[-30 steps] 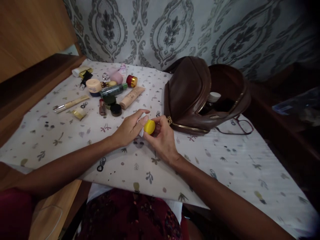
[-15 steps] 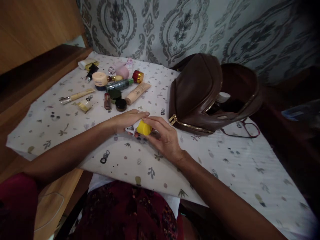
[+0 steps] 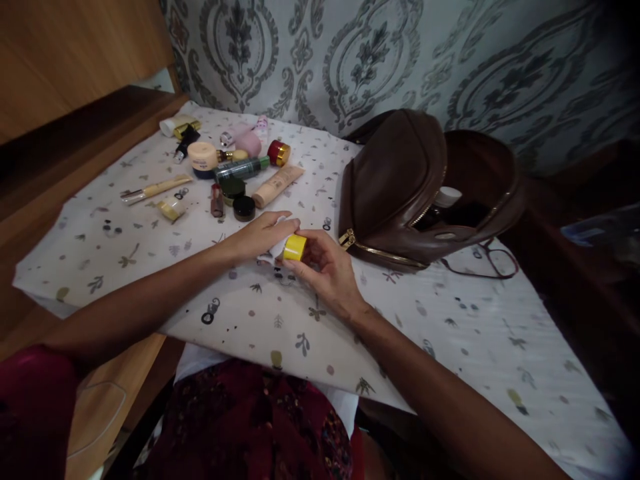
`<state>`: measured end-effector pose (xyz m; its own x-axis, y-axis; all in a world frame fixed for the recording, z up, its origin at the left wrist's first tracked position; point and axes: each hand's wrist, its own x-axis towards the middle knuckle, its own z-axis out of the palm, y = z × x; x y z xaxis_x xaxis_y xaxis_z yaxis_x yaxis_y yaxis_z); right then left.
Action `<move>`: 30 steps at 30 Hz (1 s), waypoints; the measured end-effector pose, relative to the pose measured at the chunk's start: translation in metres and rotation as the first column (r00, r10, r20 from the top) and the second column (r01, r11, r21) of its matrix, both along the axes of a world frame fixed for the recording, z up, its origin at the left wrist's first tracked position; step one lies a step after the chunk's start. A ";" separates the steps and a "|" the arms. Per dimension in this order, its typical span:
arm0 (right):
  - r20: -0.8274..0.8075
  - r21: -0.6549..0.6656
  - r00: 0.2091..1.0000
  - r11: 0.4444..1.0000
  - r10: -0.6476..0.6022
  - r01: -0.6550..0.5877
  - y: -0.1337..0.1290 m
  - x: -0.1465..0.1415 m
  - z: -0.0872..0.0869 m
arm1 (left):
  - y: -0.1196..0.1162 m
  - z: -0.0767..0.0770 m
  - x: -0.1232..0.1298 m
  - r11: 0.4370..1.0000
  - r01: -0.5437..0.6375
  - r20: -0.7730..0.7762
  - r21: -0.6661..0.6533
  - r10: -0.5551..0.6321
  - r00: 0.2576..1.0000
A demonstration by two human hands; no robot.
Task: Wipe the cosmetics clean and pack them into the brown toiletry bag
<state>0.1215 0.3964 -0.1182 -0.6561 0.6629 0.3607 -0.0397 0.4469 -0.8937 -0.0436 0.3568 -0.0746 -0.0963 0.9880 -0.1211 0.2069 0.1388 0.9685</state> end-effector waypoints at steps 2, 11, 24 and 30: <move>-0.004 0.108 1.000 0.994 -0.013 0.014 0.001 0.001 0.001 | 0.002 -0.002 -0.001 0.992 0.050 0.139 -0.112 -0.034 0.990; -0.011 0.256 0.999 0.965 -0.049 0.051 0.001 0.001 0.004 | 0.003 -0.004 0.001 0.981 0.023 0.237 -0.195 0.024 0.971; -0.072 -0.190 0.997 0.982 -0.037 0.023 -0.001 -0.001 0.010 | 0.001 -0.004 0.003 0.998 -0.059 0.279 -0.016 0.061 0.958; -0.127 -0.219 0.988 0.974 -0.092 0.062 0.005 -0.001 0.010 | 0.006 -0.003 -0.002 0.981 0.019 0.495 -0.195 0.082 0.865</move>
<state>0.1208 0.4010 -0.1086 -0.5548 0.7808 0.2872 -0.1395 0.2530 -0.9574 -0.0453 0.3625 -0.0777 -0.0040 0.9394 -0.3428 -0.3036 0.3255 0.8955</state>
